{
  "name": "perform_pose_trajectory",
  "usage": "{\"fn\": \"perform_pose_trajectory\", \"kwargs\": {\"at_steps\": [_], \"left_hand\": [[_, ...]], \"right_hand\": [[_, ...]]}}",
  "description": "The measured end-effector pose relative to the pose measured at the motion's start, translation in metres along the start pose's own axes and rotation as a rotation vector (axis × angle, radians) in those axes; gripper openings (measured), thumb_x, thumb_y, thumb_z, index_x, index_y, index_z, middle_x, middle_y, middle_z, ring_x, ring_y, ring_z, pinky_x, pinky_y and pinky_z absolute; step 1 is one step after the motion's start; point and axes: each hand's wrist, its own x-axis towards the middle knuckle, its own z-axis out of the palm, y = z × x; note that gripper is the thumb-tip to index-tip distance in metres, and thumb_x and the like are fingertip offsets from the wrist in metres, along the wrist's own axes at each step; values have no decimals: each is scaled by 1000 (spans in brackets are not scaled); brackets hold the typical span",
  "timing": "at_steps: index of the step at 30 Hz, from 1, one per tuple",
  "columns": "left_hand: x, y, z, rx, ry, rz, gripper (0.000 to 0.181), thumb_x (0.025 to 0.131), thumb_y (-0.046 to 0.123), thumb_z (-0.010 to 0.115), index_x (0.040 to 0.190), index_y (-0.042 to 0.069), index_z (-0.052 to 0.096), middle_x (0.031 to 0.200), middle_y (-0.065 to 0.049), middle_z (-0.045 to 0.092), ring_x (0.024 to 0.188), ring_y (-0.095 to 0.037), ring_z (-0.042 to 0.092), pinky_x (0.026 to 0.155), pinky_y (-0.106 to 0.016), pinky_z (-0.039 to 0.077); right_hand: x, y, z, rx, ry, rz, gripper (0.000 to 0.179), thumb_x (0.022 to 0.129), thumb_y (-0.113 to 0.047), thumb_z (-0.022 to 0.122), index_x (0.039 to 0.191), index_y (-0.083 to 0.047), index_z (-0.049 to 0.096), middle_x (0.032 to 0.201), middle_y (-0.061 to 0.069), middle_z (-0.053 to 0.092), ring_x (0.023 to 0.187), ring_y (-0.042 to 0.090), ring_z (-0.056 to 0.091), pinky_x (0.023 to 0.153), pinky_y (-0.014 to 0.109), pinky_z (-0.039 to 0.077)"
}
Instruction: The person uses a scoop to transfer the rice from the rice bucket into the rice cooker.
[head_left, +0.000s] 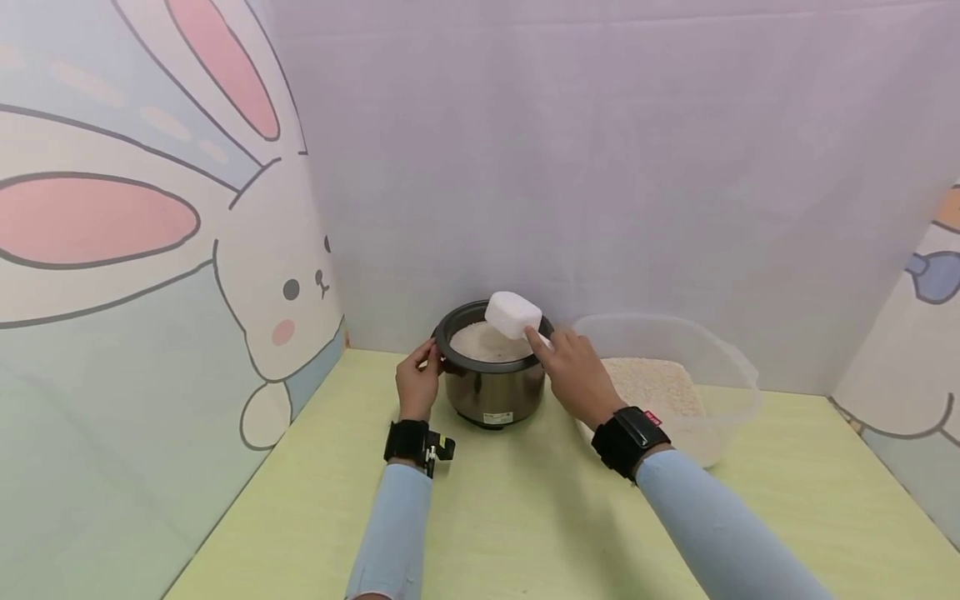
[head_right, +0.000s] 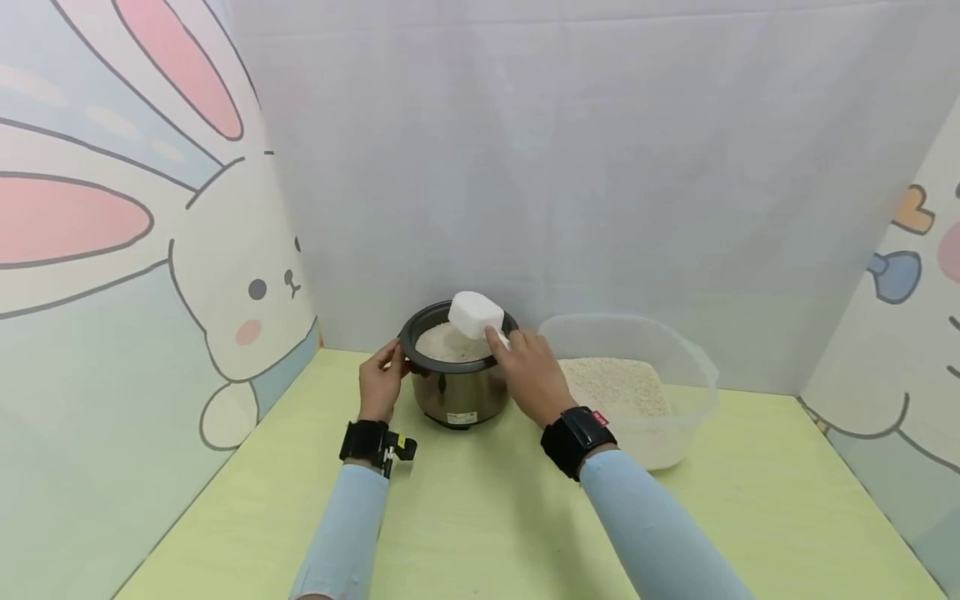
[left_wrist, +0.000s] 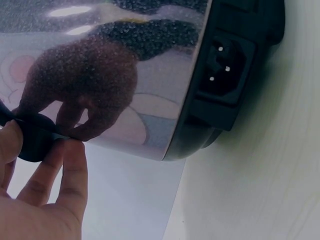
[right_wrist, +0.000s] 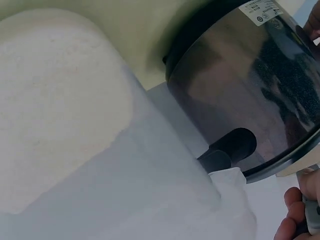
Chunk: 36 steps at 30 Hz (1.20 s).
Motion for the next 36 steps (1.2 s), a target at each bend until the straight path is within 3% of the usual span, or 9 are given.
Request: {"fn": "perform_pose_trajectory", "kwargs": {"at_steps": [3, 7, 10, 13, 17, 22, 25, 28, 36], "left_hand": [[-1, 0, 0, 3, -6, 22, 26, 103, 9, 62, 126, 1, 72, 115, -21, 70, 91, -29, 74, 80, -25, 62], [-1, -1, -1, 10, -13, 38, 27, 104, 10, 62, 127, 2, 72, 114, -21, 69, 92, -32, 74, 79, -25, 62], [-1, -2, -3, 12, -15, 32, 27, 104, 10, 62, 128, 3, 72, 115, -20, 69, 93, -32, 74, 79, -23, 62], [-1, -2, -3, 7, -13, 33, 27, 104, 10, 62, 128, 2, 71, 116, -21, 69, 93, -32, 74, 79, -24, 62], [0, -4, -2, 7, -9, 45, 27, 104, 9, 62, 128, 1, 71, 115, -22, 69, 92, -32, 75, 80, -25, 62], [-1, -5, -2, 4, -17, 46, 28, 104, 10, 61, 129, 2, 70, 116, -22, 69, 93, -32, 75, 81, -25, 62], [-1, -5, -2, -1, -24, 43, 28, 104, 11, 61, 129, 2, 70, 116, -22, 69, 94, -32, 74, 81, -24, 61], [-2, -4, -3, 0, -25, 42, 28, 104, 11, 61, 129, 2, 70, 116, -22, 69, 94, -32, 74, 80, -23, 61], [-3, -2, -3, -9, -26, 36, 29, 104, 12, 61, 130, 1, 70, 119, -22, 68, 96, -32, 74, 81, -22, 61]], "right_hand": [[-2, 2, 1, 119, 69, 58, 56, 90, 14, 63, 145, 3, 53, 84, 20, 55, 74, 34, 48, 65, 45, 44], [-5, 0, 1, 324, 144, 187, 52, 98, 8, 60, 147, 12, 44, 87, 24, 56, 77, 38, 53, 68, 48, 46], [-5, -2, -3, 532, 160, 338, 47, 103, 2, 55, 147, 13, 41, 103, 31, 61, 93, 45, 59, 80, 55, 50], [-4, -5, -9, 790, 147, 538, 41, 107, -4, 50, 147, 7, 45, 120, 32, 60, 111, 44, 58, 94, 57, 48], [-4, -9, -21, 1137, 133, 830, 40, 110, -13, 45, 148, 1, 48, 126, 25, 54, 111, 32, 49, 93, 42, 44], [-5, -15, -31, 1550, 211, 1080, 35, 112, -16, 41, 136, 9, 46, 106, 11, 50, 90, 15, 41, 74, 24, 39], [-10, -21, -36, 1732, 243, 1151, 33, 113, -17, 37, 134, 9, 40, 94, 3, 46, 81, 11, 37, 68, 20, 36], [-17, -27, -40, 1806, 240, 1190, 37, 114, -19, 35, 140, 8, 36, 92, -1, 45, 80, 9, 36, 68, 18, 36], [-40, -47, -42, 1821, 262, 1173, 41, 113, -15, 37, 146, 9, 32, 95, 1, 46, 82, 10, 39, 70, 19, 39]]}}
